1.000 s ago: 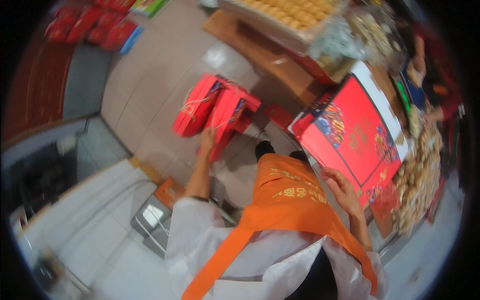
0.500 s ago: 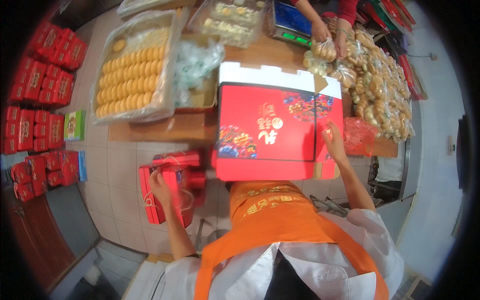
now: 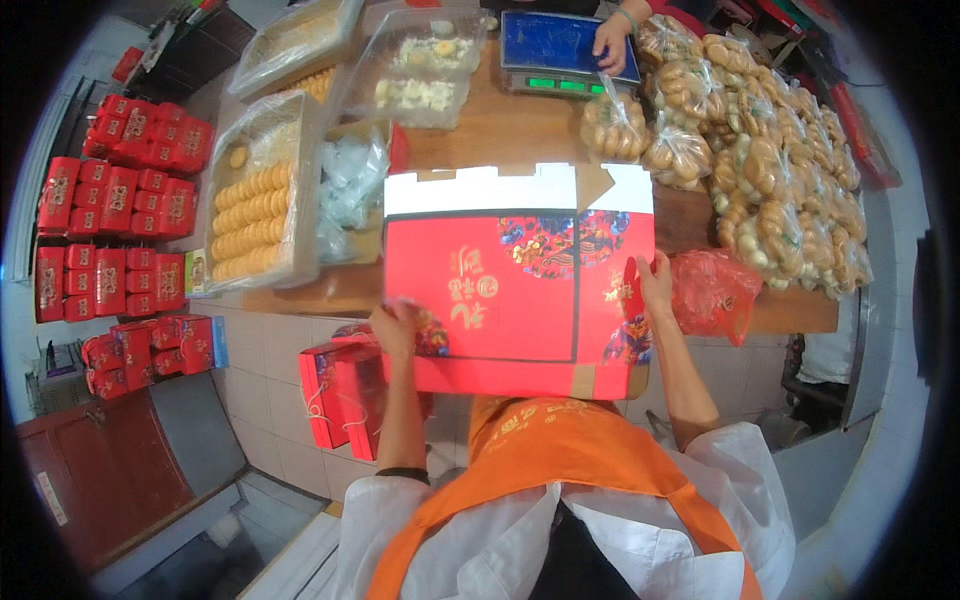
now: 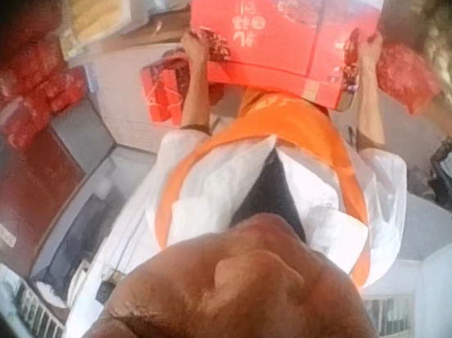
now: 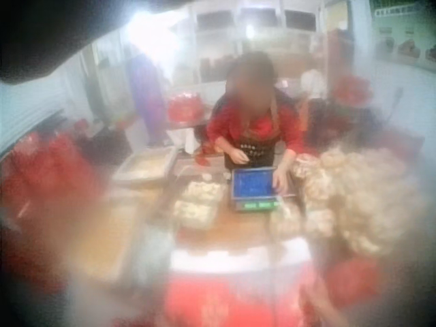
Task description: The person repeatedly places individually wrapped pastries into red gift boxes, closes the boxes, and ties them with a decorative string. The person works at a counter with stacks of red boxes and trays of pastries visible.
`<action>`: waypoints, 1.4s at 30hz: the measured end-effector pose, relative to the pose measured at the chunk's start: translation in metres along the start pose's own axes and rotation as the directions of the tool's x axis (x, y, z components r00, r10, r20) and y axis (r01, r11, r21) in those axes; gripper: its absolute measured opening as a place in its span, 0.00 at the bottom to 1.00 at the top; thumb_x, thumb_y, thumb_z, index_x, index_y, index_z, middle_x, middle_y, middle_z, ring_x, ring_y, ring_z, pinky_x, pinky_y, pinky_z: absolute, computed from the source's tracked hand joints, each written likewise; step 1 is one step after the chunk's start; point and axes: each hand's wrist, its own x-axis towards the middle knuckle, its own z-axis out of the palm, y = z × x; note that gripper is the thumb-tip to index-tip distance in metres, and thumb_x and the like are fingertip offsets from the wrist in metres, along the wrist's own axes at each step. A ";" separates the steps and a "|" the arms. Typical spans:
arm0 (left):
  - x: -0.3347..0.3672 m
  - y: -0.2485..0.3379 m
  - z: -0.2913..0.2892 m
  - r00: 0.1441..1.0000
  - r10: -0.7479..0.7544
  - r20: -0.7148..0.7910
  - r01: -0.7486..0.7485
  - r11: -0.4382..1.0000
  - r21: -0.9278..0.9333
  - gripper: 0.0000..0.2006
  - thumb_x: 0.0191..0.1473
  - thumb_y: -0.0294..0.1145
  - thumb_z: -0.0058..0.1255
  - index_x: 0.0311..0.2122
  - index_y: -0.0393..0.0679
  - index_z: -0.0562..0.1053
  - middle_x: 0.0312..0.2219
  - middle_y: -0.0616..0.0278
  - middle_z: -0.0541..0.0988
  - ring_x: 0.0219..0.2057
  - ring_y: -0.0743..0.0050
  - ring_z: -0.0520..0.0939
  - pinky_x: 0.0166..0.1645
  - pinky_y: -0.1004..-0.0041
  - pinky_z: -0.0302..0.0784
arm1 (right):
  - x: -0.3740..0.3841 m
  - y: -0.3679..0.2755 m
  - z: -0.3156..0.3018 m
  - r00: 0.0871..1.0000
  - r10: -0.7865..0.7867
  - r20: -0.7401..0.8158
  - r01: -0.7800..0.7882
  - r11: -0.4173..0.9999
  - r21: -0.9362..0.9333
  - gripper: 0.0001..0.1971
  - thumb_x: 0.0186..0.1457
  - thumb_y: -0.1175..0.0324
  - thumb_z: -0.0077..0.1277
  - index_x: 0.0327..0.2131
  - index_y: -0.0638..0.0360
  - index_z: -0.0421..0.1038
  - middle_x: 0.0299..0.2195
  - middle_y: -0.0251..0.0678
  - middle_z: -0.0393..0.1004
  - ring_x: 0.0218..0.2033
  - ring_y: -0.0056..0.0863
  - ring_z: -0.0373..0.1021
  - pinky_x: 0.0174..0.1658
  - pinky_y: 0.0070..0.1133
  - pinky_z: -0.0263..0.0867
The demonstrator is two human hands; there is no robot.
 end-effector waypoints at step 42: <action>0.036 0.100 -0.172 0.939 -0.008 -0.344 -0.326 0.292 -0.899 0.21 0.58 0.35 0.36 0.55 0.45 0.53 0.42 0.59 0.69 0.39 0.71 0.74 0.33 0.78 0.74 | -0.105 -0.285 -0.026 0.712 -0.681 -0.169 0.702 0.685 0.195 0.51 0.38 0.42 0.53 0.60 0.60 0.40 0.59 0.39 0.46 0.60 0.34 0.47 0.60 0.29 0.43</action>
